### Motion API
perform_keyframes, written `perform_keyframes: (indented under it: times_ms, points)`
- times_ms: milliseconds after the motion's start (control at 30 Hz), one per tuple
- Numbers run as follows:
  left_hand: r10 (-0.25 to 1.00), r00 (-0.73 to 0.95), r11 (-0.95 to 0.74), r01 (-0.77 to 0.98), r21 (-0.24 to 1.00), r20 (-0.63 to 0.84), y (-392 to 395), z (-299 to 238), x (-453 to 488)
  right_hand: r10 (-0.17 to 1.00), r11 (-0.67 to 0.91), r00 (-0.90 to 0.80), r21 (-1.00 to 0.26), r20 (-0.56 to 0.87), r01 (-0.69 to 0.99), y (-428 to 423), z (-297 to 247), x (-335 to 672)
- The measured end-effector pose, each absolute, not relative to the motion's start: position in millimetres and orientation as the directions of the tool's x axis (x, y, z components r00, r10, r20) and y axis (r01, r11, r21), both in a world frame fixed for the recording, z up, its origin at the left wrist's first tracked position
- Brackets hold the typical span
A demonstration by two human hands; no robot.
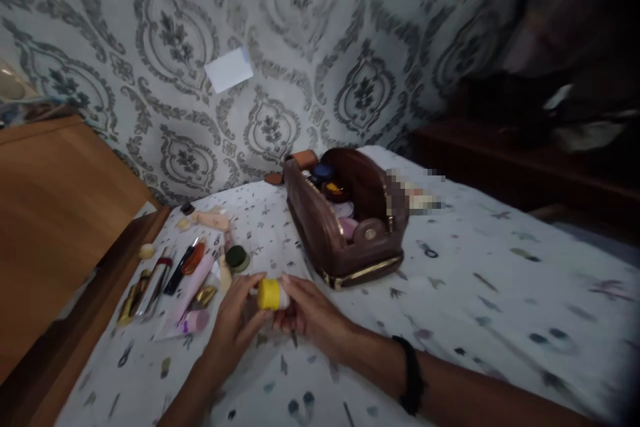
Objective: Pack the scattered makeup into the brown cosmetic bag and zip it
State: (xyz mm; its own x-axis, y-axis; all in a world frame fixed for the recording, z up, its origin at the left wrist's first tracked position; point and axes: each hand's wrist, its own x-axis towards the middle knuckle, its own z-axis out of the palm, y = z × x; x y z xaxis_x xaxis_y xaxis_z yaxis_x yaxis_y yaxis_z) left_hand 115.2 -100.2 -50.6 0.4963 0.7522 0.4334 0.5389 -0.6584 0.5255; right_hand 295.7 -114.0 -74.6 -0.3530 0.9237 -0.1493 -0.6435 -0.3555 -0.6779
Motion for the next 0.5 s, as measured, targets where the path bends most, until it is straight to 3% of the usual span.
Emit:
perform_keyframes:
  times_ms: [300, 500]
  points:
    - [0.698, 0.456, -0.703, 0.584, 0.406, 0.551, -97.8, -62.1, 113.5, 0.904, -0.331, -0.425, -0.690, -0.038, -0.643, -105.5, -90.0, 290.4]
    - [0.735, 0.406, -0.657, 0.626, 0.420, 0.544, -102.3, -54.9, 123.6, 0.899, -0.346, -0.437, -0.650, -0.024, -0.677, -101.5, -98.9, 288.2]
